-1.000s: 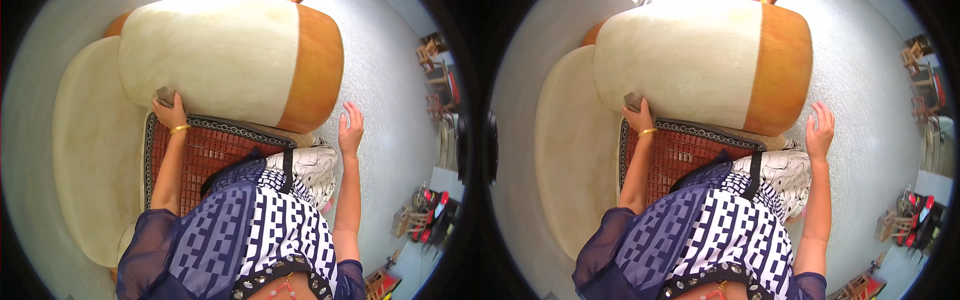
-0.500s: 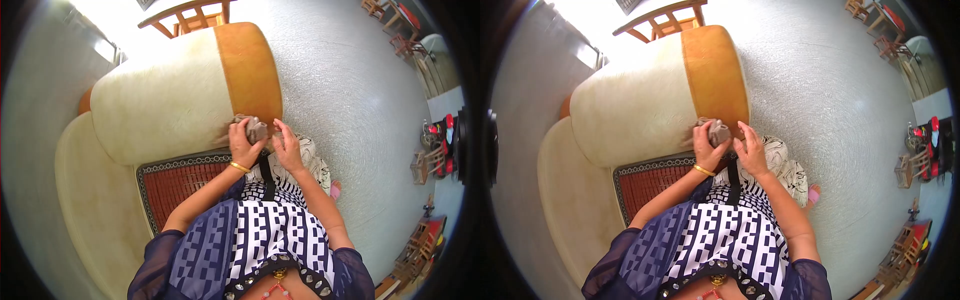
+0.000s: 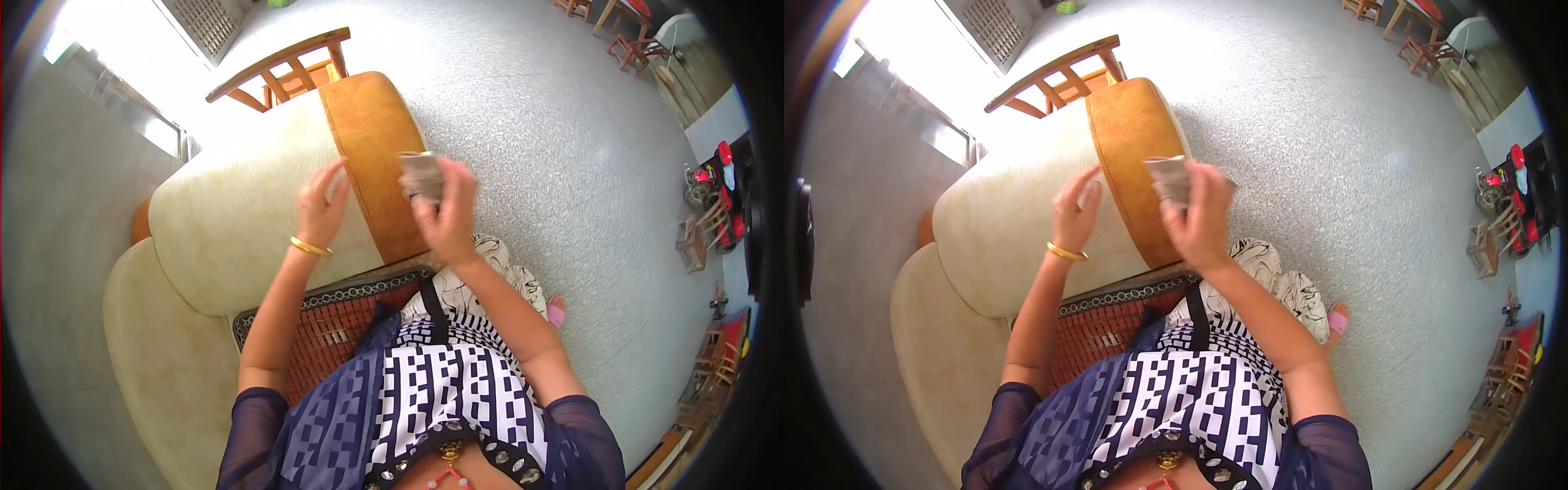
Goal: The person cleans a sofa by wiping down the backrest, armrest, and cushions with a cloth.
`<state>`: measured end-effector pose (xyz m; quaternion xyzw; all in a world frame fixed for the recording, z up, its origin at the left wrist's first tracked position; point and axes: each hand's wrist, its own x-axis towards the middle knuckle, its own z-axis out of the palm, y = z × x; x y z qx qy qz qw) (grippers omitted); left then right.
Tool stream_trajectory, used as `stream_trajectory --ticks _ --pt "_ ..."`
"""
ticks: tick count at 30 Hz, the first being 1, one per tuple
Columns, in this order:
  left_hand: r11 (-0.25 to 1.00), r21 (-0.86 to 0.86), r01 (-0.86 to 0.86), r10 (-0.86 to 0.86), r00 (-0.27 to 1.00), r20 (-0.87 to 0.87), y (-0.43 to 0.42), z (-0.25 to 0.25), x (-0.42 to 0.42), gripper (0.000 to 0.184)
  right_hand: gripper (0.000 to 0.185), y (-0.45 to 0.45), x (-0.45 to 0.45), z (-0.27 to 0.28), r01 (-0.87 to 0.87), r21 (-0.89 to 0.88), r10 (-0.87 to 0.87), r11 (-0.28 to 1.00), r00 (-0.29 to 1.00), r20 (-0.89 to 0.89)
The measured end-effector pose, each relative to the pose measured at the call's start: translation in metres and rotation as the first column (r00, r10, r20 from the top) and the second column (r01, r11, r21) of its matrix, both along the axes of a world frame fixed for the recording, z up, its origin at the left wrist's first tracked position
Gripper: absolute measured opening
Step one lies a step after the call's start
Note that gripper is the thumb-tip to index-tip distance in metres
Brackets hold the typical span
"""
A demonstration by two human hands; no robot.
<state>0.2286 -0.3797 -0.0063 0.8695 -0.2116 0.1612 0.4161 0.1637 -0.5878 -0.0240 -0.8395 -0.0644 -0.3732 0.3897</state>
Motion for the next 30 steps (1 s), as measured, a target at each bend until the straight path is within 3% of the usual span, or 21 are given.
stream_trajectory --ticks 1,3,5,7,8,10,18,23,25,30 --pt "0.995 0.090 -0.041 0.035 0.997 0.064 0.012 -0.004 0.019 0.034 0.045 0.011 0.007 -0.002 -0.087 -0.135 0.092 0.987 0.995 0.031" --pt "0.981 0.176 -0.086 0.062 0.989 0.136 0.030 -0.008 0.048 0.038 0.043 0.026 0.003 -0.014 -0.310 -0.555 0.220 0.772 0.950 -0.224" --pt "0.789 0.537 -0.298 0.239 0.954 0.178 0.048 -0.010 0.071 0.053 0.041 0.022 0.008 -0.028 -0.329 -0.555 0.253 0.764 0.944 -0.212" --pt "0.722 0.610 -0.327 0.324 0.938 0.120 0.067 -0.011 0.084 0.058 0.040 0.014 0.015 -0.025 -0.281 -0.638 0.231 0.717 0.959 -0.163" --pt "0.648 0.684 -0.335 0.409 0.911 0.059 0.073 -0.015 0.089 0.063 0.040 0.013 0.019 -0.024 -0.282 -0.638 0.231 0.717 0.959 -0.164" --pt "0.632 0.710 -0.310 0.430 0.903 0.012 0.076 -0.019 0.088 0.066 0.038 0.012 0.031 -0.021 -0.293 -0.629 0.260 0.720 0.954 -0.146" --pt "0.568 0.720 -0.398 0.445 0.885 0.138 0.072 -0.026 0.086 0.062 0.042 0.034 0.124 0.006 -0.208 -0.589 0.227 0.781 0.973 -0.042" --pt "0.554 0.708 -0.437 0.431 0.879 0.205 0.071 -0.025 0.085 0.060 0.036 0.061 0.215 0.038 -0.158 -0.487 0.018 0.859 0.960 -0.280" --pt "0.551 0.706 -0.445 0.432 0.876 0.215 0.072 -0.026 0.085 0.060 0.034 0.066 0.250 0.047 -0.129 -0.464 -0.110 0.877 0.885 -0.453" --pt "0.573 0.680 -0.458 0.436 0.872 0.221 0.070 -0.025 0.083 0.059 0.033 0.066 0.303 0.050 -0.153 -0.443 -0.159 0.883 0.791 -0.591"
